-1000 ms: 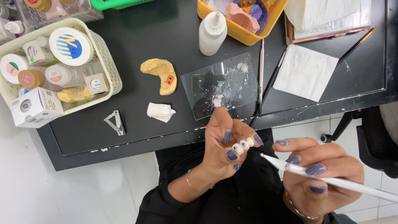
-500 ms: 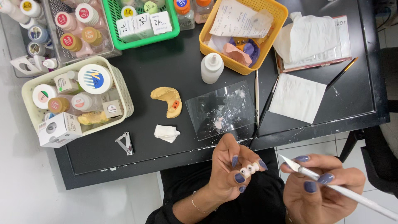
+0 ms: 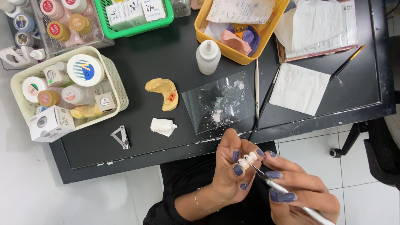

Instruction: The person holds a denture tooth assembly in one hand and uses a fine brush to apply white ceramic paste onto the teeth, dipping and adding material repeatedly. They then pick up the yellow plaster dental model and press the denture onto it to check the fit, then continue shaping the material with the brush.

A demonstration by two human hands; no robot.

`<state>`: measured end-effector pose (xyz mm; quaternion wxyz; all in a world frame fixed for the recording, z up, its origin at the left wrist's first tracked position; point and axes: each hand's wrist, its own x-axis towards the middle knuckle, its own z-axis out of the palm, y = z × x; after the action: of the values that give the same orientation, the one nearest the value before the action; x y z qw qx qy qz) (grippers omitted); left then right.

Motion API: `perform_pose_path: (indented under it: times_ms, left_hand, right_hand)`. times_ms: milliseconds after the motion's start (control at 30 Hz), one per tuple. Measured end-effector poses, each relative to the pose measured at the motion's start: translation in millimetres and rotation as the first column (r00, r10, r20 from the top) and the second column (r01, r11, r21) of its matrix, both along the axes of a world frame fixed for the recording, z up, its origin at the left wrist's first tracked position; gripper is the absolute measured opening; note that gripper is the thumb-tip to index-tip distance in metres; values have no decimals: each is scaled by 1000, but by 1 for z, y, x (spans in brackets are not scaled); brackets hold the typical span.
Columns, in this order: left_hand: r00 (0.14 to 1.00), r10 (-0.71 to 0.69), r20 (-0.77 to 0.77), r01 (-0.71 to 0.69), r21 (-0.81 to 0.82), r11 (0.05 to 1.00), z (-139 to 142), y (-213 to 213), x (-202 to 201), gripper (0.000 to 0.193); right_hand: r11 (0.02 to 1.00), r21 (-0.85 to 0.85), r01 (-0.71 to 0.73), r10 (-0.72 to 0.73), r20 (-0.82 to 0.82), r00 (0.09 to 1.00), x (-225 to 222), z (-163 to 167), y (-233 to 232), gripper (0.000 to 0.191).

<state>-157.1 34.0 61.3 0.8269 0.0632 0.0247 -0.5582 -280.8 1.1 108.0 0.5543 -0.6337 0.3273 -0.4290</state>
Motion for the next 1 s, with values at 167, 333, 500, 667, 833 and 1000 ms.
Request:
perform_pose_path:
  times_ms: [167, 333, 500, 667, 833, 1000]
  left_hand:
    - [996, -36, -80, 39, 36, 999, 4, 3, -4, 48]
    - [997, -22, -68, 25, 37, 999, 5, 4, -5, 48]
    - [999, -5, -33, 7, 57, 998, 7, 7, -5, 48]
    - [1000, -6, -14, 7, 63, 998, 8, 7, -4, 49]
    - [1000, -1, -20, 2, 41, 999, 9, 7, -4, 49]
    - [1000, -5, -3, 5, 82, 997, 9, 7, -3, 51]
  right_hand:
    - [999, -5, -31, 31, -23, 999, -5, 1, -3, 30]
    - [996, -41, -81, 78, -71, 994, -8, 2, -9, 32]
    - [996, -47, -74, 69, -101, 992, -8, 2, -9, 31]
    - [995, -74, -65, 60, -71, 996, -6, 1, -8, 33]
    - [993, -77, -85, 80, -72, 994, -5, 2, -10, 35]
    - [995, -73, -67, 60, -88, 994, -6, 1, -10, 34]
